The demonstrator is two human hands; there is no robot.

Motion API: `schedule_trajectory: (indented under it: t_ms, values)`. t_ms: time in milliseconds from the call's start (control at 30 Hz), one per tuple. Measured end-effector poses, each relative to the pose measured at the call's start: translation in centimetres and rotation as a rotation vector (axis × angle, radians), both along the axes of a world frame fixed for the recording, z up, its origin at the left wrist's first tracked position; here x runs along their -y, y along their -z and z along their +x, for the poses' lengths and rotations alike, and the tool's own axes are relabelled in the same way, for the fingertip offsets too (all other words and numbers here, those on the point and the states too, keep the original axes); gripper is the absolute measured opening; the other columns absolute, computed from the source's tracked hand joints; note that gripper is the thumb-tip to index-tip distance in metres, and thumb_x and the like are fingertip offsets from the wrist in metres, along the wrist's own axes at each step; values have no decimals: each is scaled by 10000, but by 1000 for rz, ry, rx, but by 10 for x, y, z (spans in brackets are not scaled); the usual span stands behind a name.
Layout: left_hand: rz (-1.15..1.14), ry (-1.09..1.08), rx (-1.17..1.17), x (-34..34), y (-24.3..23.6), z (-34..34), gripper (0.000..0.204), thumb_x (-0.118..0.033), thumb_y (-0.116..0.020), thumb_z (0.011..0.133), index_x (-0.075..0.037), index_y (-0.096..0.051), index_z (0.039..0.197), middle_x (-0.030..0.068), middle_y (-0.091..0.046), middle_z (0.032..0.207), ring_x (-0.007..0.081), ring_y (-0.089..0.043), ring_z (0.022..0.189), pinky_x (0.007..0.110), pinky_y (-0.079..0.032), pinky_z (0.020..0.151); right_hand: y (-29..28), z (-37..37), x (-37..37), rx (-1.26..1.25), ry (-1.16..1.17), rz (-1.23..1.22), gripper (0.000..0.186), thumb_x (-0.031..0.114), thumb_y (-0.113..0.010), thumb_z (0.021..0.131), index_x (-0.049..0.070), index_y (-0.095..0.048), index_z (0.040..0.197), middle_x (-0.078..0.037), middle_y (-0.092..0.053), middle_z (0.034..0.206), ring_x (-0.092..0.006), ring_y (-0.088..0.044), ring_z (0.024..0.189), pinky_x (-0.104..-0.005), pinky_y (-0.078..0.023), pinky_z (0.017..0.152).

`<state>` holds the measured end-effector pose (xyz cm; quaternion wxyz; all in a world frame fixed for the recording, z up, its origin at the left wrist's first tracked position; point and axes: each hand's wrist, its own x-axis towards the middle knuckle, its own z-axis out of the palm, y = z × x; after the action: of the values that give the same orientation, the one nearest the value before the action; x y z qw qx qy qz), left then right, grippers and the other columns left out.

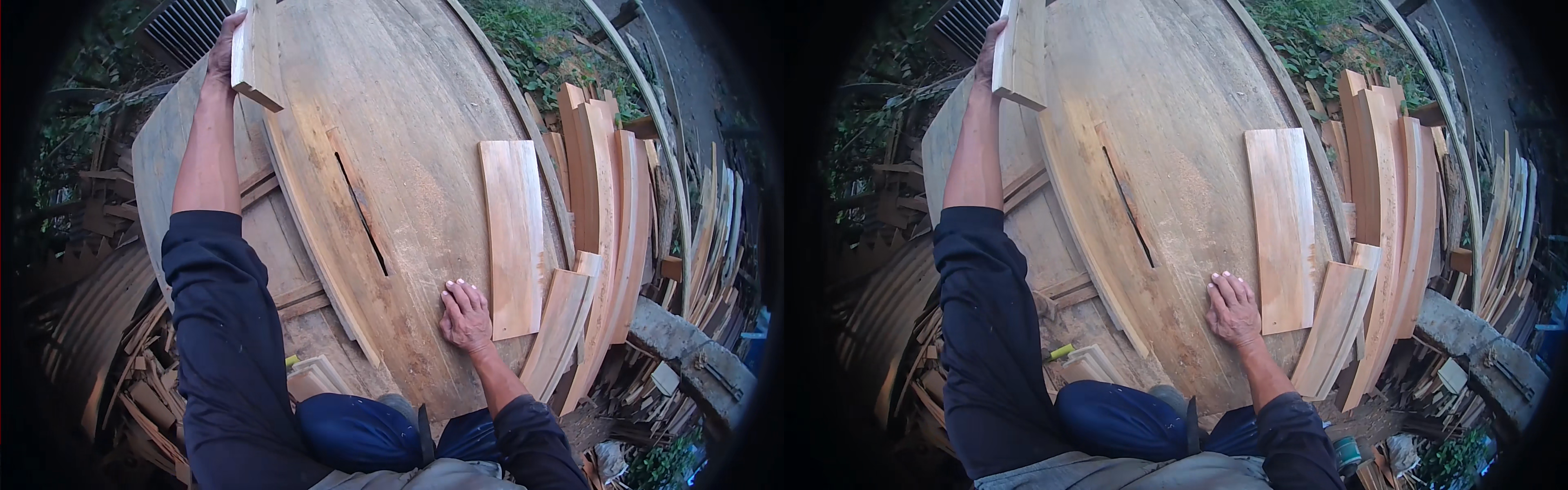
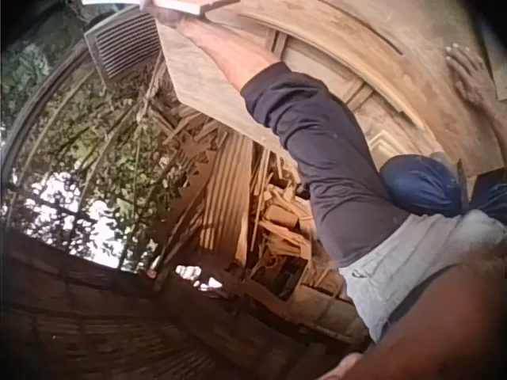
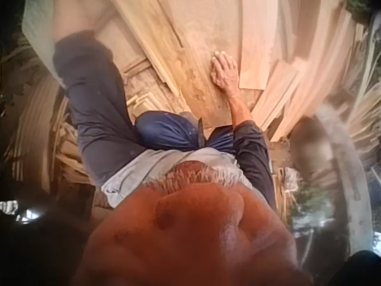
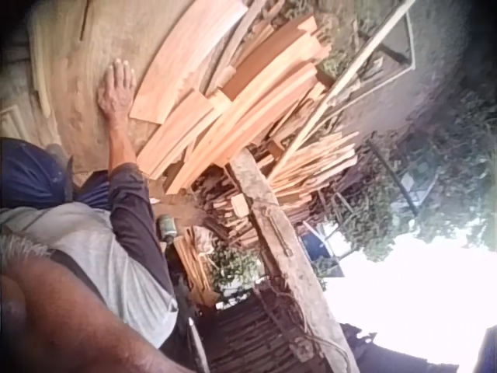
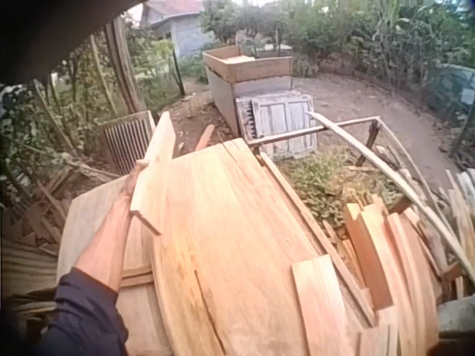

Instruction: The person shapes wood planks using a table saw. The person places a wood plank against a guide on a table saw, moves the plank across the saw blade, and repeats this for multiple planks.

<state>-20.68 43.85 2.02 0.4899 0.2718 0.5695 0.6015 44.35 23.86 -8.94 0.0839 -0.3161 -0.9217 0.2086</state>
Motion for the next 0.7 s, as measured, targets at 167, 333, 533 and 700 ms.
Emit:
schedule_trajectory:
  t_ms: [167,333,533,700]
  values:
    - [531,387,293,66,-123,116,969,-697,-629,884,-33,-392,1550,305,-566,1374,334,-704,1118,392,-629,919,3,-11,8,-78,-8,25,484,170,-647,778,66,-652,1250,-105,-553,1461,-314,-477,1398,-492,-361,1173]
    - [725,471,464,140,-151,264,1076,-753,-634,850,-37,-320,1588,372,-495,1422,400,-687,1140,427,-631,928,4,-6,9,-111,5,73,457,145,-644,813,52,-643,1261,-119,-570,1431,-339,-487,1386,-491,-366,1176]
    - [606,211,781,234,-145,459,1237,-822,-698,741,-66,-257,1615,441,-422,1441,545,-633,1157,528,-636,883,-30,35,8,-621,228,-339,433,57,-663,893,51,-607,1323,-162,-620,1332,-345,-606,1249,-449,-489,1079]
    - [410,278,1045,288,-81,554,1250,-773,-763,717,-92,-239,1625,415,-398,1478,540,-585,1231,572,-611,910,-131,95,22,-979,524,-574,380,117,-592,1024,-13,-563,1380,-155,-643,1275,-233,-629,1198,-373,-519,1014]
